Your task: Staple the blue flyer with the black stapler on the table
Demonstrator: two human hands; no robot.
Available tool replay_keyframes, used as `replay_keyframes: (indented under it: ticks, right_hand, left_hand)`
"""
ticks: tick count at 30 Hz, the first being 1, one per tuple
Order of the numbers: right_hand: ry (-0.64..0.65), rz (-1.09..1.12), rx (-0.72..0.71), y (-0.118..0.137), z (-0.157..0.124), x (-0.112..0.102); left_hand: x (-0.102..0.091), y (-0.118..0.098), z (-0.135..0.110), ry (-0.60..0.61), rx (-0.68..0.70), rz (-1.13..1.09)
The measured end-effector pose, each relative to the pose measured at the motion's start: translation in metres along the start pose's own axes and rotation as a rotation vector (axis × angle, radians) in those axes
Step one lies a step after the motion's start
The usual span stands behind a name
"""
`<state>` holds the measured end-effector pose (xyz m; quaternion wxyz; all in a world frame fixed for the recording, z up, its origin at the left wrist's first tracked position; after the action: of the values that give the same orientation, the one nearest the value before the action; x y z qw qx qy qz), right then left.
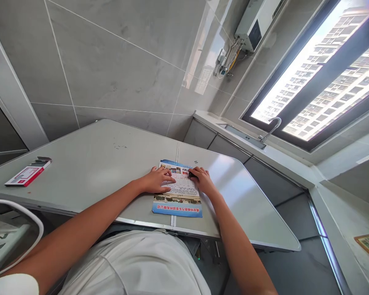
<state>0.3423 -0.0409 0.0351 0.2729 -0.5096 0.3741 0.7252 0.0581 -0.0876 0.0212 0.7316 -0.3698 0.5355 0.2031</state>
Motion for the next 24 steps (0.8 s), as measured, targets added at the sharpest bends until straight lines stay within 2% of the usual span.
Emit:
replay_keyframes:
  ticks: [4,9,12,14,17,19,24]
  right_hand:
    - [-0.046,0.066,0.104,-0.024,-0.011,-0.011]
    - [-0.165,0.067,0.376,-0.058,-0.020,-0.013]
    - [-0.269,0.056,0.493,-0.063,-0.022,-0.012]
    - [-0.343,0.056,0.508,-0.058,-0.021,-0.013]
    - [-0.426,0.094,0.429,-0.041,-0.014,-0.015]
    - [-0.415,0.154,0.319,-0.023,-0.007,-0.013]
    - [-0.200,0.307,-0.001,0.027,0.006,0.011]
  left_hand:
    - [-0.001,0.000,-0.002,-0.008,0.011,0.003]
    - [-0.002,0.002,-0.003,0.005,0.016,0.011]
    - [-0.002,0.003,-0.002,0.010,0.017,0.014]
    - [-0.002,0.003,-0.002,0.008,0.014,0.013]
    - [-0.002,0.002,-0.003,-0.009,0.015,0.009]
    - [-0.003,0.001,-0.003,-0.028,0.026,0.005]
    - [-0.006,0.001,-0.003,-0.141,-0.012,0.044]
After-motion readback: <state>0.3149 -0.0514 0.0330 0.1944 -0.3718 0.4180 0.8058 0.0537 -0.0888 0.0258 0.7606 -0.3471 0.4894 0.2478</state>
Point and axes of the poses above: each hand's wrist, its own z-axis towards the middle knuckle, its own x-axis out of the palm, y = z × x, the point moved 2 cm from there along z, towards the middle knuckle, and after that the axes turned 2 degrees about z, right-handed, at the moved point
